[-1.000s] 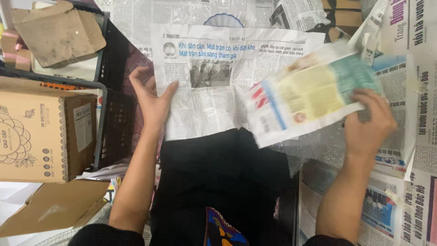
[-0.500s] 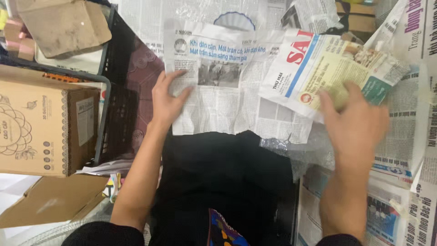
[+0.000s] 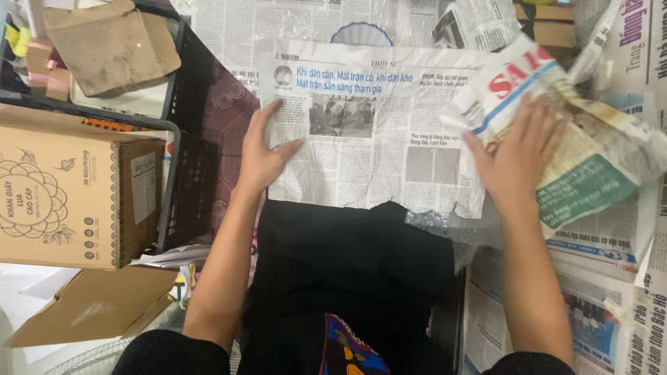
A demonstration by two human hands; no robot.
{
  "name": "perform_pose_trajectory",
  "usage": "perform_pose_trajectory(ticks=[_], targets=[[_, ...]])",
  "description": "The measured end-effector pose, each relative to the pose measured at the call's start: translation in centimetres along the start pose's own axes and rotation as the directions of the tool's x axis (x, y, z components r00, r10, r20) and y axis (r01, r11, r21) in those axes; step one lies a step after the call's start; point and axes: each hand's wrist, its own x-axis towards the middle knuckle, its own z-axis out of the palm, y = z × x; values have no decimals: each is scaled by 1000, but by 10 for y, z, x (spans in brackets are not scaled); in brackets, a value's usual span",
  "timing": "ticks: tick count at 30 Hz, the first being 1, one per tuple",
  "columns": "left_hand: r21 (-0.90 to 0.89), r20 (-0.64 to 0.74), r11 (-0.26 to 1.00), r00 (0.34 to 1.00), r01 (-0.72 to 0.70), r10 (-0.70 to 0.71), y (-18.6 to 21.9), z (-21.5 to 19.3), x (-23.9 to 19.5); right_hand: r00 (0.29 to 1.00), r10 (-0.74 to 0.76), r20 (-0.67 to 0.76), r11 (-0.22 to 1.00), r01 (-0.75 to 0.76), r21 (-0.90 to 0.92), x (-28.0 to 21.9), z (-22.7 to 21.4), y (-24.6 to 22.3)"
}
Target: The person wraps small items, including a cup and a bowl, in newspaper sheets. They fold the paper around each item and place the wrapped bundles on a pile of bubble wrap.
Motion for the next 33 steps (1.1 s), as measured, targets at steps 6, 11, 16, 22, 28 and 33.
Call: perform_pose_trajectory(ticks=[6,11,16,22,28,33], targets=[[51,14,997,998,-58,57,4,-1,1,957,126,-261,990,-106,89,-11,-4,36],[79,43,993,995,89,-93,13,-1,0,933,229,-277,944,-144,296,-6,-14,53],[77,42,997,999,23,-26,15,0,-1,930,311,-196,903,-225,365,13,-38,45],[62,54,996,996,68,-72,15,0,-4,961,166,-222,973,-123,195,7,-68,37],[70,43,997,999,19,-22,20,-5,-3,901,-202,-383,954,269,129,12,-65,5],[78,24,997,999,-23,21,31,-12,-6,732,-534,-423,782,618,83,29,-44,-51]])
